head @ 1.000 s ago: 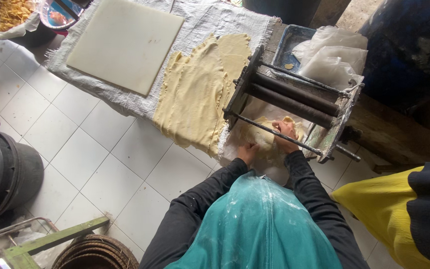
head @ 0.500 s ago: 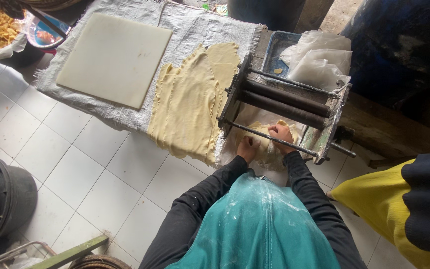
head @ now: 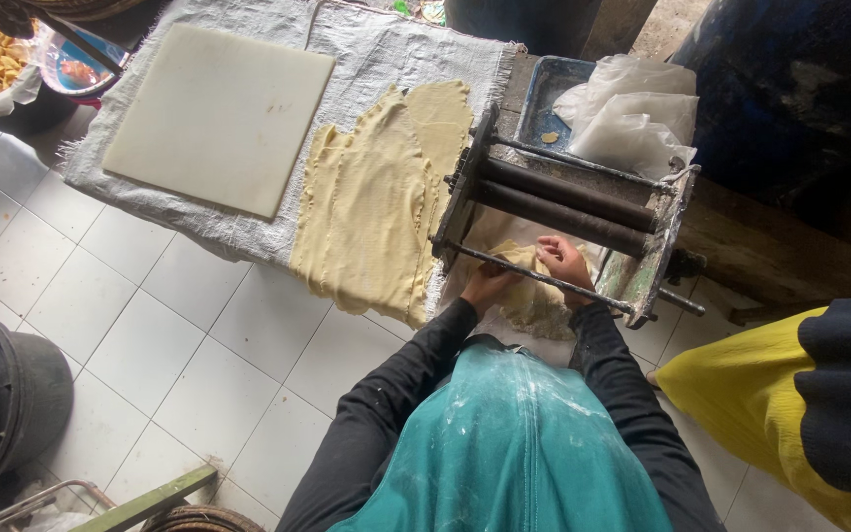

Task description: The person processes dough using a manual rolling machine, feeding the dough through the rollers and turning a crank by hand to create thin sheets.

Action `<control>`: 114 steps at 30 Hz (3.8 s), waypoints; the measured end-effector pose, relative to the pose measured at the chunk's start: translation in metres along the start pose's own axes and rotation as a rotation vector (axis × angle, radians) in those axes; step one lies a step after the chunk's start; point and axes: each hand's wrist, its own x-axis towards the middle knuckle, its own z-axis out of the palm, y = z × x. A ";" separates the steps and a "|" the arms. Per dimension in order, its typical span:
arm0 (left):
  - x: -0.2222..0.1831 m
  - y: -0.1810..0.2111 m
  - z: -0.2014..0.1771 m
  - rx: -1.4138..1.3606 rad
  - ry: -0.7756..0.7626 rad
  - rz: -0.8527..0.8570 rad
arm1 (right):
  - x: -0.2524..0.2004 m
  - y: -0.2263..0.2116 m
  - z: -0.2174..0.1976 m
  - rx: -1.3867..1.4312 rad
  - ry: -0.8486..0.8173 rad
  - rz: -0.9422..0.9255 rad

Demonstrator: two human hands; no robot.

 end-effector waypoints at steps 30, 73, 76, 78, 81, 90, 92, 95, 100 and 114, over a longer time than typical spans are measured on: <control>0.097 0.261 0.063 1.574 -0.457 0.745 | -0.037 -0.260 -0.090 -0.863 0.103 -0.454; -0.068 0.270 -0.038 0.236 -0.970 0.352 | -0.264 -0.137 -0.161 -1.418 0.694 -0.207; -0.102 0.152 -0.027 -0.326 -0.753 -0.382 | -0.243 -0.160 -0.180 -1.490 0.749 -0.228; -0.092 0.094 -0.004 -0.336 -0.571 -0.406 | -0.237 -0.168 -0.190 -1.536 0.738 -0.202; -0.033 0.056 0.044 -0.671 -0.357 -0.340 | -0.227 -0.179 -0.206 -1.644 0.700 -0.193; 0.058 0.069 0.099 -1.393 -0.044 -0.106 | -0.217 -0.191 -0.217 -1.607 0.662 -0.265; 0.050 0.066 0.102 -1.362 0.015 -0.084 | -0.212 -0.194 -0.221 -1.659 0.676 -0.318; 0.052 0.062 0.107 -1.357 0.036 -0.046 | -0.198 -0.198 -0.230 -1.703 0.653 -0.308; 0.069 0.049 0.111 -1.437 -0.072 -0.037 | -0.151 -0.202 -0.267 -1.760 0.593 -0.372; 0.052 0.065 0.125 -1.294 0.003 0.102 | 0.084 -0.112 -0.314 -1.449 0.259 0.185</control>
